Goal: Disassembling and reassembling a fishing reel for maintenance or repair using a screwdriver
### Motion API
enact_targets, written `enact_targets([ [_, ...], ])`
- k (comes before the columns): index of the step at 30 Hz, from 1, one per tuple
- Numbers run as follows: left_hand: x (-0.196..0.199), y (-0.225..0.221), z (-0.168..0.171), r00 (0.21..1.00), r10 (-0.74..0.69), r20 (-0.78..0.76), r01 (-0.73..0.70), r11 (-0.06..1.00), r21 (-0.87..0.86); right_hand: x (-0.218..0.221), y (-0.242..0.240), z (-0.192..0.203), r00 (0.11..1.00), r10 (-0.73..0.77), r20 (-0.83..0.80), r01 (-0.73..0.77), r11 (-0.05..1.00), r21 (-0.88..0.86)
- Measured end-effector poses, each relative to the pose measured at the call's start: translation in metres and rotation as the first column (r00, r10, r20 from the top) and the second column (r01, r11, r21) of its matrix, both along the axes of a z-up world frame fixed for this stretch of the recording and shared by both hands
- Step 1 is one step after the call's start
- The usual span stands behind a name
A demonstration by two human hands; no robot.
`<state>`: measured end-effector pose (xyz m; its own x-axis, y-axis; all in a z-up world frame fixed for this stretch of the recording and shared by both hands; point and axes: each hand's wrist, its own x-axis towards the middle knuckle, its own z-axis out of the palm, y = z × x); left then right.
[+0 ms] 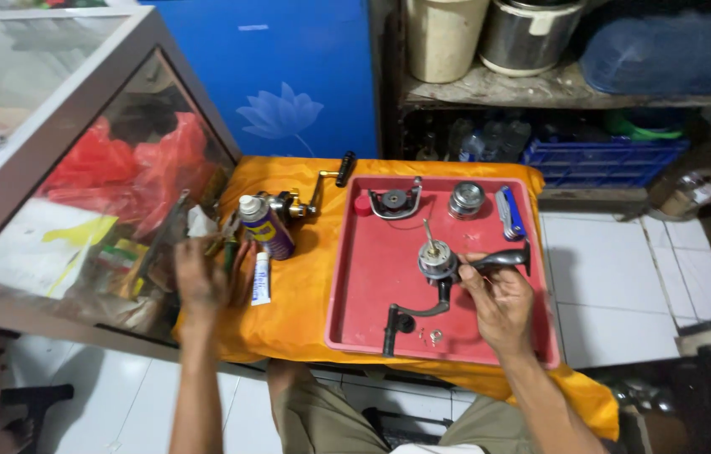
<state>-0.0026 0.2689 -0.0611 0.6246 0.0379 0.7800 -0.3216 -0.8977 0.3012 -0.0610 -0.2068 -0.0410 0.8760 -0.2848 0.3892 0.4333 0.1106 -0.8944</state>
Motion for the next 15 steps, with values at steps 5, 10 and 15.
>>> enact_targets([
  [5, 0.026, 0.065, -0.035, 0.88, 0.152, -0.449, -0.147, 0.988, 0.045, -0.003, 0.002, 0.013, 1.0, -0.011, 0.004, 0.011, 0.999, 0.049],
  [10, 0.014, 0.045, -0.022, 0.96, 0.147, -0.237, -0.089, 0.967, 0.237, -0.006, -0.005, 0.014, 0.999, -0.035, -0.025, 0.037, 0.997, 0.074],
  [15, 0.007, 0.036, -0.003, 0.988, 0.074, 0.137, -0.126, 0.893, 0.431, -0.009, -0.016, 0.022, 0.987, 0.039, -0.155, -0.012, 0.985, 0.17],
])
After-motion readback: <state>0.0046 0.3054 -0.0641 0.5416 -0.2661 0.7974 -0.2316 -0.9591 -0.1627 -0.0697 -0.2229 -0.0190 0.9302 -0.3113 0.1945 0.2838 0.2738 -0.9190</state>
